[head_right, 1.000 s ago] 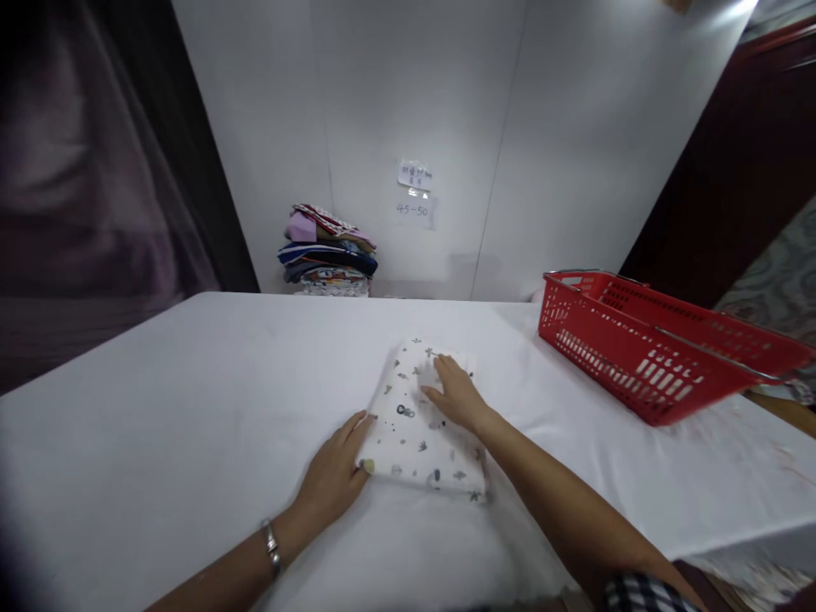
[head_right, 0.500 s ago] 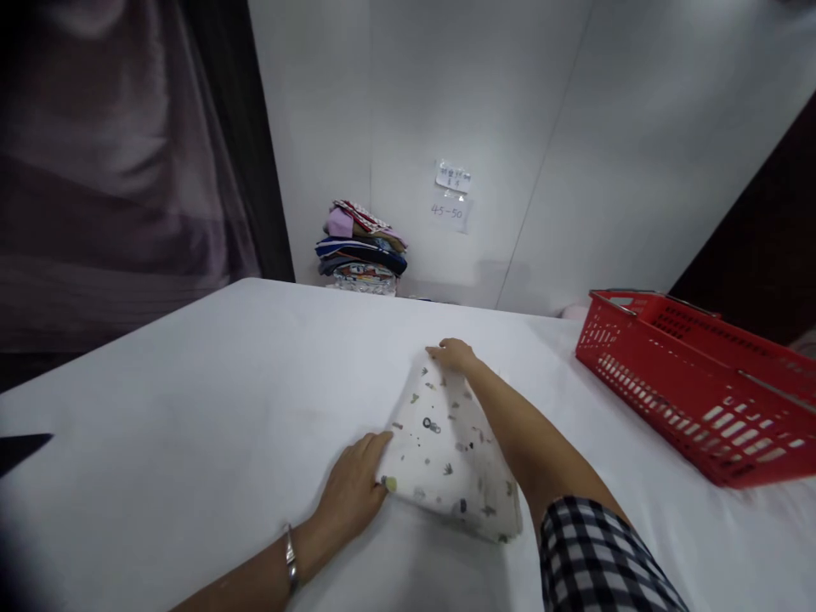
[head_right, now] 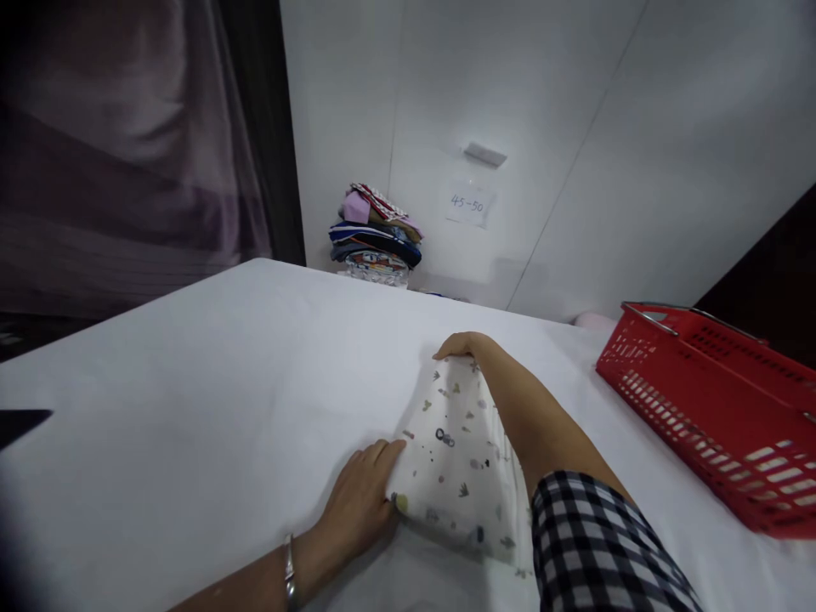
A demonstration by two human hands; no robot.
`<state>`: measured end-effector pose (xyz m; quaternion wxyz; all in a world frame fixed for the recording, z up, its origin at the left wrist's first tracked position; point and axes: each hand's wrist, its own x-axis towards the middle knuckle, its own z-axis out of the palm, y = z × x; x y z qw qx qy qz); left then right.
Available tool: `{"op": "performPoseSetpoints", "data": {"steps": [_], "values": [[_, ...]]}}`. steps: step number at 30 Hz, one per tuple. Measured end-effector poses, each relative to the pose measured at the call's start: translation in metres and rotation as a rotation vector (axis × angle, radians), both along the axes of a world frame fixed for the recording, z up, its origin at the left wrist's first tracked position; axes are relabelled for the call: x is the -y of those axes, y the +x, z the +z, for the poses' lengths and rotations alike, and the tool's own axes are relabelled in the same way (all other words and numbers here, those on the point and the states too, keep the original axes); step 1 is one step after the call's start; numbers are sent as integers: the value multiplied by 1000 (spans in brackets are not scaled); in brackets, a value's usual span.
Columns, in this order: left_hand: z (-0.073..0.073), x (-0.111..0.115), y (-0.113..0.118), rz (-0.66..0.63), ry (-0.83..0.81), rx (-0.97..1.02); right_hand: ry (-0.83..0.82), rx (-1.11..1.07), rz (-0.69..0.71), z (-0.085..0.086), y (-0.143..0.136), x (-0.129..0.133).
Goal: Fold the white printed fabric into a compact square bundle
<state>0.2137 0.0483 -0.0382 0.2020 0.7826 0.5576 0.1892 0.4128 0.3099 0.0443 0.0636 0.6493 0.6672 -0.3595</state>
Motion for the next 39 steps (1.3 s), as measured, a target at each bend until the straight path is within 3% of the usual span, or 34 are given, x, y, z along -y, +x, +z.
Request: {"op": "performPoseSetpoints", "data": {"steps": [3,11,16,19,23,26,28,33,36,39], "values": [[1,0,0,-4,-15,-4,-61,-113,-12,-5,2,-1],[0,-1,4,-47,-3,-82,230,-179,-55,-43,0,11],[-1,-1,3,-44,15,-106,348,-59,-2,-26,-6,16],[1,-1,2,-51,8,-132,519,-15,60,-19,-14,38],[8,-3,1,-94,15,-177,847,67,328,-43,-14,87],[14,-5,1,-112,15,-229,734,131,331,-68,-7,110],[15,-6,-1,-113,22,-250,659,127,305,-74,-4,114],[10,-4,-4,-112,64,-263,657,37,291,-58,8,116],[7,-3,-5,-123,102,-273,685,96,136,-46,38,121],[15,-15,-17,-123,121,-287,546,155,-43,-39,74,125]]}}
